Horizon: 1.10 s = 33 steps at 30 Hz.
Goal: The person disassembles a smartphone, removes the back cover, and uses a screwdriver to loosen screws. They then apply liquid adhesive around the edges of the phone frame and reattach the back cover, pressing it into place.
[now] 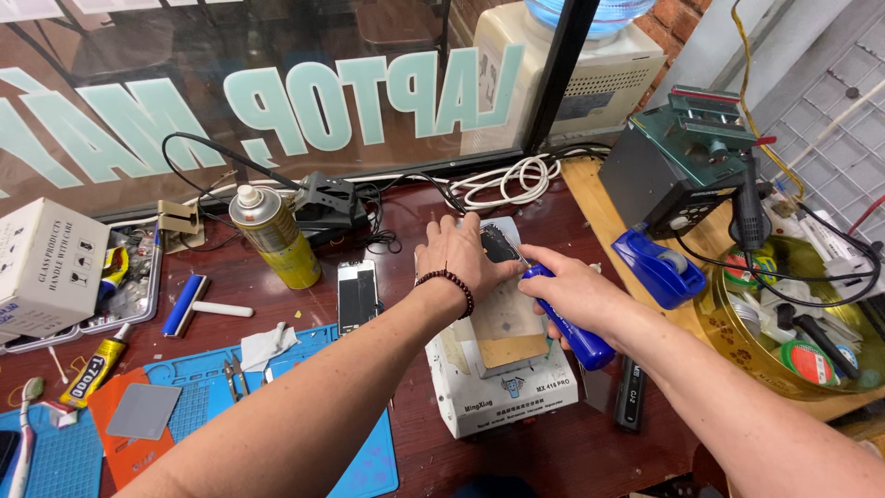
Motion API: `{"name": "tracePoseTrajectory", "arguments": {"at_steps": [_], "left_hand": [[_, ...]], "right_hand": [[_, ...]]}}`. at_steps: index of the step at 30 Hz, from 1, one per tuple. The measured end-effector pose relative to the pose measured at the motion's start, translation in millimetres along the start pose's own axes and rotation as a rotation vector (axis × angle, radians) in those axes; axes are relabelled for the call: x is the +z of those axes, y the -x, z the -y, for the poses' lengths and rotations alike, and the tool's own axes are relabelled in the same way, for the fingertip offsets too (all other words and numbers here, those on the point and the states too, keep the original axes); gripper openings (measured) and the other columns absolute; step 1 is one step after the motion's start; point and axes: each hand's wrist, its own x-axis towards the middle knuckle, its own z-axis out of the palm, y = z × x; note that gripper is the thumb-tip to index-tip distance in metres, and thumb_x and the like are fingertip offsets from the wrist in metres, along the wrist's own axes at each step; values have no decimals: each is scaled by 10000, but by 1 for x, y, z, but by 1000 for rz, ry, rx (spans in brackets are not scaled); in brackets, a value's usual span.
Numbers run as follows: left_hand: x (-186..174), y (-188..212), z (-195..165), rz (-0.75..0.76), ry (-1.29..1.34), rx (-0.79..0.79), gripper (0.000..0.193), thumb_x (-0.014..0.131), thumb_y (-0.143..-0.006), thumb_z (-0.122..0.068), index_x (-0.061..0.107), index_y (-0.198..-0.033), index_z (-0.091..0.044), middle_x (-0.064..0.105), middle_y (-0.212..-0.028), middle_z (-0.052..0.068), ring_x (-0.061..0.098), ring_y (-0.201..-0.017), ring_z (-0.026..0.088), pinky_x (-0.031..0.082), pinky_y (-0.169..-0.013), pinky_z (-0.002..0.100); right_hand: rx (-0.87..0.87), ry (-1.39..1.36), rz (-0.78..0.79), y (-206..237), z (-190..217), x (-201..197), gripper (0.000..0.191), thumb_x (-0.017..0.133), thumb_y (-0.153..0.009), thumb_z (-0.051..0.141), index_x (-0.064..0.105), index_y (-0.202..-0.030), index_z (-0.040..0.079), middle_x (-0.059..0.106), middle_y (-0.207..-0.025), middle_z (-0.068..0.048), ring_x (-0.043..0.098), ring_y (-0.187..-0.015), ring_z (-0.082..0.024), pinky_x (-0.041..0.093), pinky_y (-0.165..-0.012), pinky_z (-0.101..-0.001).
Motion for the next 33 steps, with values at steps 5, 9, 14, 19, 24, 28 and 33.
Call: {"name": "tracePoseTrajectory", "arguments": {"at_steps": [5,9,14,19,24,28,33], "left_hand": [[2,-3,-4,-20,4,-13,897,862,-661,-633,562,-1305,-86,563,-1266,147,491,-1266,325,474,-981,509],[5,-8,-12,-15,12,-51,877,862,-655,-643,578,-1274,-90,567,-1268,146,497,-1268,330,479,-985,503],[15,-14,-18,-6,32,-92,894,877,-622,-637,587,-1262,-84,572,-1271,154,511,-1275,337,496,-1005,477],[19,-25,-17,27,6,-75,942,920,-572,-581,603,-1309,-87,560,-1306,185,519,-1284,360,486,-1049,450],[28,-28,-17,5,45,-103,975,924,-538,-561,596,-1336,-106,575,-1297,176,547,-1257,346,499,-1027,453],[31,-31,-18,-5,22,-95,996,920,-541,-584,587,-1348,-107,587,-1275,180,566,-1231,347,501,-1024,442],[30,-31,-19,-6,-2,-99,974,917,-544,-604,608,-1331,-120,582,-1275,179,546,-1249,351,489,-1032,444]], "right_hand": [[-34,6,40,-5,-1,-12,669,595,-904,222,430,-1546,314,601,-770,-73,572,-488,-167,497,-418,-341],[5,7,87,-4,-12,-29,675,599,-917,246,403,-1553,354,585,-766,-59,558,-494,-159,489,-422,-340],[-5,-8,129,-13,-22,-41,676,604,-926,253,395,-1556,382,583,-768,-61,553,-497,-162,490,-426,-340],[-57,-24,135,-27,-22,-47,671,619,-934,262,404,-1556,393,592,-776,-59,560,-502,-160,500,-430,-345],[-42,-26,160,-26,-29,-54,659,612,-939,267,405,-1552,391,602,-804,-75,567,-500,-170,503,-435,-354],[-26,-43,145,-27,-25,-51,680,600,-940,255,376,-1568,394,601,-833,-91,566,-508,-176,510,-445,-360],[-31,-52,119,-20,-26,-42,703,593,-933,242,353,-1578,383,599,-832,-92,577,-521,-188,527,-453,-370]]}}
